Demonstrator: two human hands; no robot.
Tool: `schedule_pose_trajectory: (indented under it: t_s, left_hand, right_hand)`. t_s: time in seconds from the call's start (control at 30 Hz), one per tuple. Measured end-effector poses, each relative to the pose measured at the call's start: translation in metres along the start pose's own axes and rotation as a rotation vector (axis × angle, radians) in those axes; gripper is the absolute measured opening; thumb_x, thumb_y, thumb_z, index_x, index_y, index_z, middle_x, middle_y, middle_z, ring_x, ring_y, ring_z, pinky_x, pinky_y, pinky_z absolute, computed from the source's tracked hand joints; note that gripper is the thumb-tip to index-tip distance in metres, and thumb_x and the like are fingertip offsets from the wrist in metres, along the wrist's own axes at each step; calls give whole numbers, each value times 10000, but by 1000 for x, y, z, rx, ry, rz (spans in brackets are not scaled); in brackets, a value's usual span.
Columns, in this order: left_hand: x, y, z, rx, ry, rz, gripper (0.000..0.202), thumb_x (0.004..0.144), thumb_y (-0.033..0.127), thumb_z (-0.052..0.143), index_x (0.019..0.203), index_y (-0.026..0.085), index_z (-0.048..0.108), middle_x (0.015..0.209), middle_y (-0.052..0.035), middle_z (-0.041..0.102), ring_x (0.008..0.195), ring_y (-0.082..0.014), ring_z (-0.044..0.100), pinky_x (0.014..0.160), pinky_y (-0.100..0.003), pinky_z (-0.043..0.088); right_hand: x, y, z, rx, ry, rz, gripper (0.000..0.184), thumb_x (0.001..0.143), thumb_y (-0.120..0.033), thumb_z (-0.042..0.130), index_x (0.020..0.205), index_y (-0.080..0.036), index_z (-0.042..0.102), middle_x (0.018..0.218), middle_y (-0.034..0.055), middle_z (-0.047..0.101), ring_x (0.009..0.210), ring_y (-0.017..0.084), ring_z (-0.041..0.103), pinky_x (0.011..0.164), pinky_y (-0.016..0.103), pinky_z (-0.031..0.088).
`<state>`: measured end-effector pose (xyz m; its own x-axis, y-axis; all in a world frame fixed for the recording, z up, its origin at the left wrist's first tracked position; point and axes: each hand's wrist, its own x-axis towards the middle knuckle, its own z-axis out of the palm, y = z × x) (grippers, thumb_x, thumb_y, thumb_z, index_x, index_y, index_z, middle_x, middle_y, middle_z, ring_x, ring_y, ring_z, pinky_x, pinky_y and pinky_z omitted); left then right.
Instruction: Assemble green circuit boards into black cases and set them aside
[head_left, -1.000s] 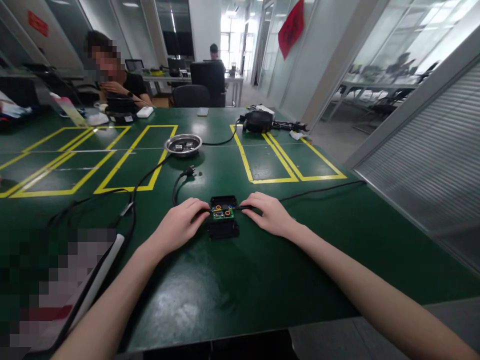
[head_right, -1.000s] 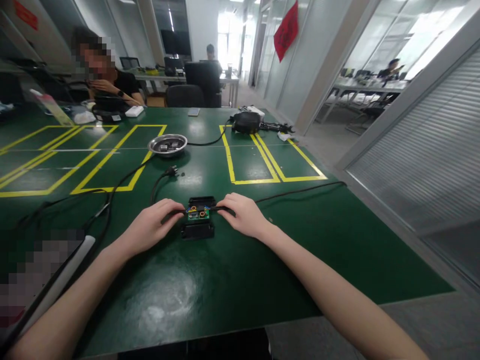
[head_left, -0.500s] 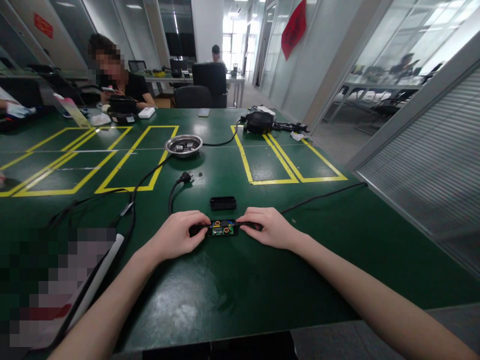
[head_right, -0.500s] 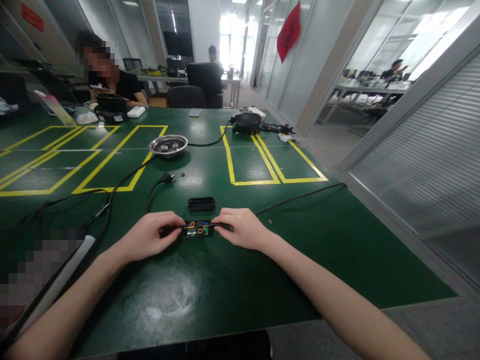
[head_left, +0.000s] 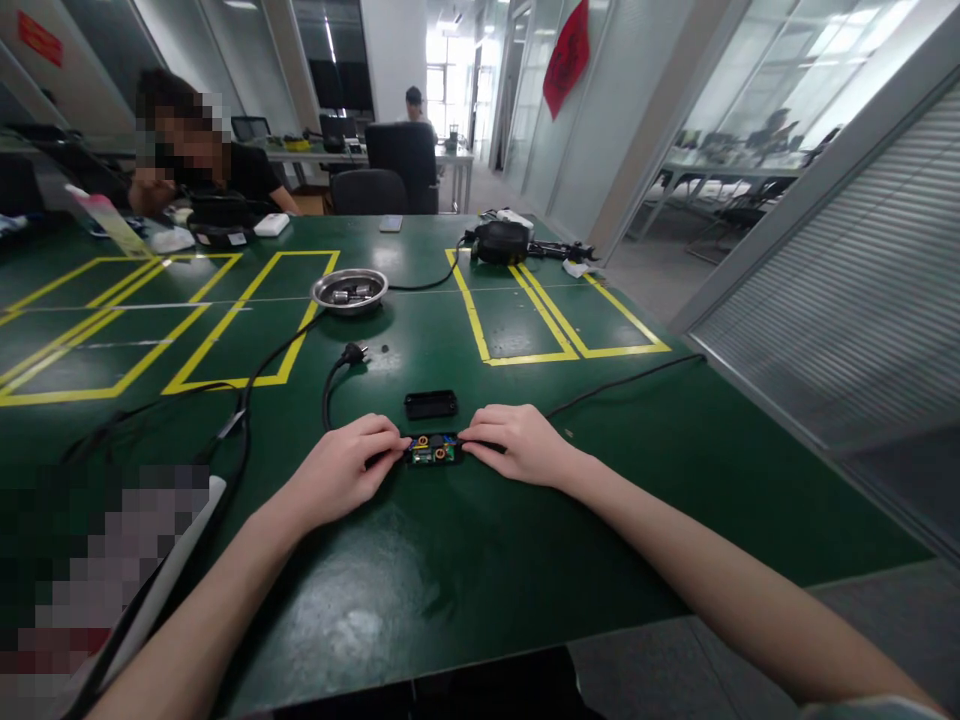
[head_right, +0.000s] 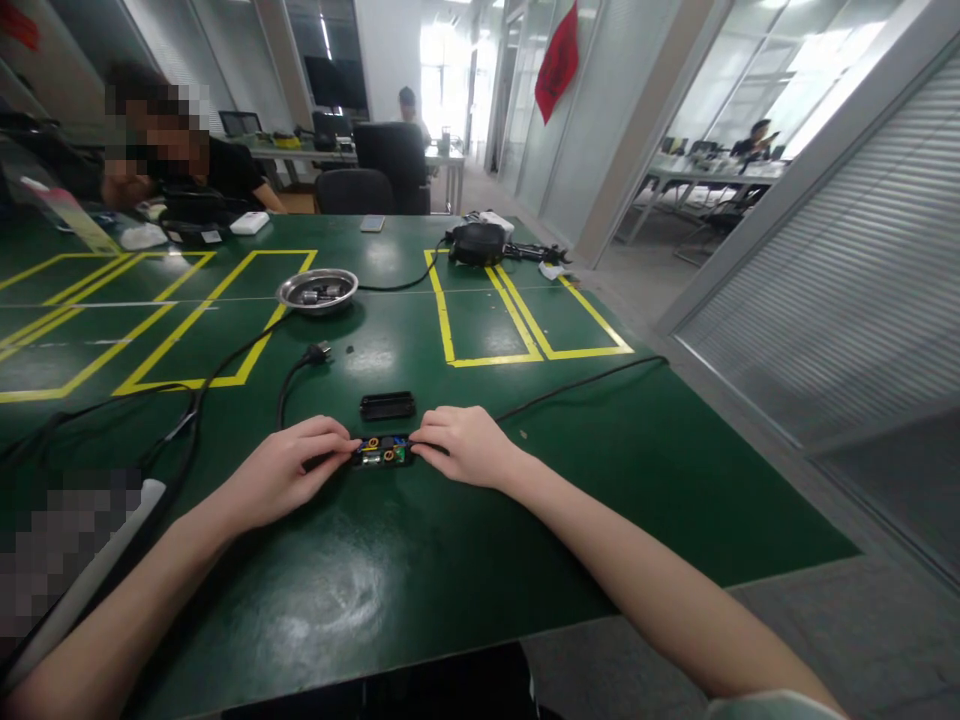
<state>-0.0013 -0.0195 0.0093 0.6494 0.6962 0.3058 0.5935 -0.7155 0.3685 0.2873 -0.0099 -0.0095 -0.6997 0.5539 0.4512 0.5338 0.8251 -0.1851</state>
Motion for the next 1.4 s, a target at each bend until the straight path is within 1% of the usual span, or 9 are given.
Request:
schedule_pose_trajectory:
  t_s: [0.3,0.6,0.67,0.8,0.9,1.0,1.17,1.27,1.4]
  left_hand:
    - [2,0,0,78,-14,11,274,1032,227,441,1042,208,714,1045,-65,705,918,-187,673,796,-287,573]
    - [2,7,0,109,-10,-9,281,1010,213,452,982,188,730,1003,-80,711,882,-204,666,781,-309,562]
    - [3,8,2,67,21,-53,270,1002,238,481,955,194,744,1007,-73,722,894,-204,676,787,-310,559]
    - [9,3,11,34,169,-238,263,991,269,511,1021,190,760,993,-75,739,942,-229,685,840,-346,553]
    - [16,-4,21,108,240,-367,323,987,309,522,1160,160,750,1057,-113,732,1032,-285,653,899,-424,535]
    - [20,-8,26,81,238,-417,318,962,341,554,1106,179,785,1038,-108,734,1015,-296,646,885,-446,529]
    - [23,0,25,-207,290,-536,258,903,370,626,950,183,797,896,-65,784,824,-241,709,802,-378,561]
    - [23,3,23,-403,361,-553,242,864,380,660,925,183,786,873,-53,802,801,-236,739,778,-354,589]
    - [24,2,20,-642,382,-570,284,800,420,731,900,158,776,866,-70,808,816,-247,765,770,-356,624]
  right_hand:
    - [1,5,-2,-86,-59,-49,209,1018,-206,551,1091,-150,738,945,94,739,829,201,661,698,323,468]
    - [4,1,-5,-156,-117,-110,213,1004,-142,539,1087,-137,736,911,101,709,802,206,606,721,346,406]
    - [5,2,-3,-84,-52,-50,185,996,-185,575,1023,-152,755,909,90,708,821,208,608,737,348,423]
    - [11,7,11,44,125,248,176,969,-236,622,1027,-152,764,980,96,702,910,226,625,806,366,479]
    - [17,10,21,-7,95,374,264,963,-244,629,1180,-138,737,1075,127,690,982,262,607,839,412,491]
    - [21,9,26,19,76,414,216,964,-269,646,1111,-159,760,1069,124,696,985,261,607,851,426,502]
    - [23,4,29,371,206,590,110,900,-251,708,958,-178,768,887,63,747,826,203,684,793,368,556]
    - [23,4,31,656,295,654,187,870,-284,721,1018,-177,760,855,48,762,744,181,717,711,325,592]
    - [21,4,32,869,339,669,294,839,-357,751,1072,-179,765,934,66,780,761,192,757,737,335,637]
